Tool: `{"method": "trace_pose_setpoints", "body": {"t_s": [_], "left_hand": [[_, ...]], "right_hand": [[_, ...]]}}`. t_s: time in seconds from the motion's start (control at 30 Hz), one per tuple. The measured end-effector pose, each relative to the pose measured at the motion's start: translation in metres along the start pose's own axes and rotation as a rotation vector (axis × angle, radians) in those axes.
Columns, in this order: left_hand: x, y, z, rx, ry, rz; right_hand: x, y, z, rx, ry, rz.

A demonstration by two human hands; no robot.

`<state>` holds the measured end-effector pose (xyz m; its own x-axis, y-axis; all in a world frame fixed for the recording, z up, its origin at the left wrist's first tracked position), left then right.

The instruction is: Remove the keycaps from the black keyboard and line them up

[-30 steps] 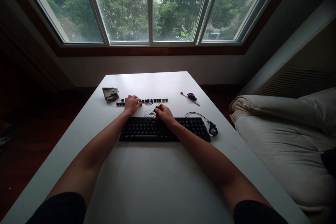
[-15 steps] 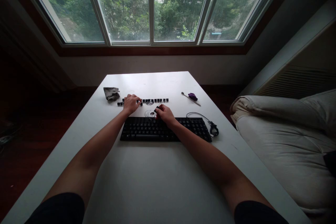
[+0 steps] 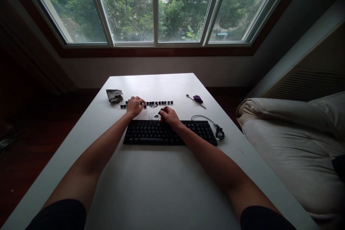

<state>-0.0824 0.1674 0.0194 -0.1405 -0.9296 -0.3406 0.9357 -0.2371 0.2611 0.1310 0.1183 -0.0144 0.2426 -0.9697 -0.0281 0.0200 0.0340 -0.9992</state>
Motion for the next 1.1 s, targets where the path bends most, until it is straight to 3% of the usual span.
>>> {"method": "trace_pose_setpoints", "body": {"t_s": [0.17,0.3,0.57,0.83,1.1], "left_hand": [[0.008,0.019,0.005,0.045,-0.008,-0.081],[0.019,0.049,-0.002,0.106,-0.167,-0.249],[0.05,0.093,-0.003,0.179,-0.386,-0.496],[0.056,0.094,-0.004,0.221,-0.372,-0.453],[0.058,0.089,-0.006,0.203,-0.347,-0.43]], "right_hand": [[-0.004,-0.018,0.007,0.176,-0.019,0.104],[-0.004,-0.033,0.008,0.382,-0.108,0.195],[0.004,-0.046,0.002,0.58,-0.213,0.275],[0.01,-0.054,-0.006,0.671,-0.23,0.372],[0.021,-0.061,-0.02,0.703,-0.452,0.416]]}}
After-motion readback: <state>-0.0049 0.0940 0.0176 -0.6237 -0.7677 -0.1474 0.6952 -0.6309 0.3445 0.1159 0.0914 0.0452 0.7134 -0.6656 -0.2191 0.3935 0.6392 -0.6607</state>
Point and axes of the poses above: each hand's wrist, its own x-axis away from the middle knuckle, its own z-axis out of the back of the hand, y = z × x, the point moved 8 cm from there along -x, towards the middle knuckle, and after that the axes turned 1 degree about -y, right-handed, at the moved point
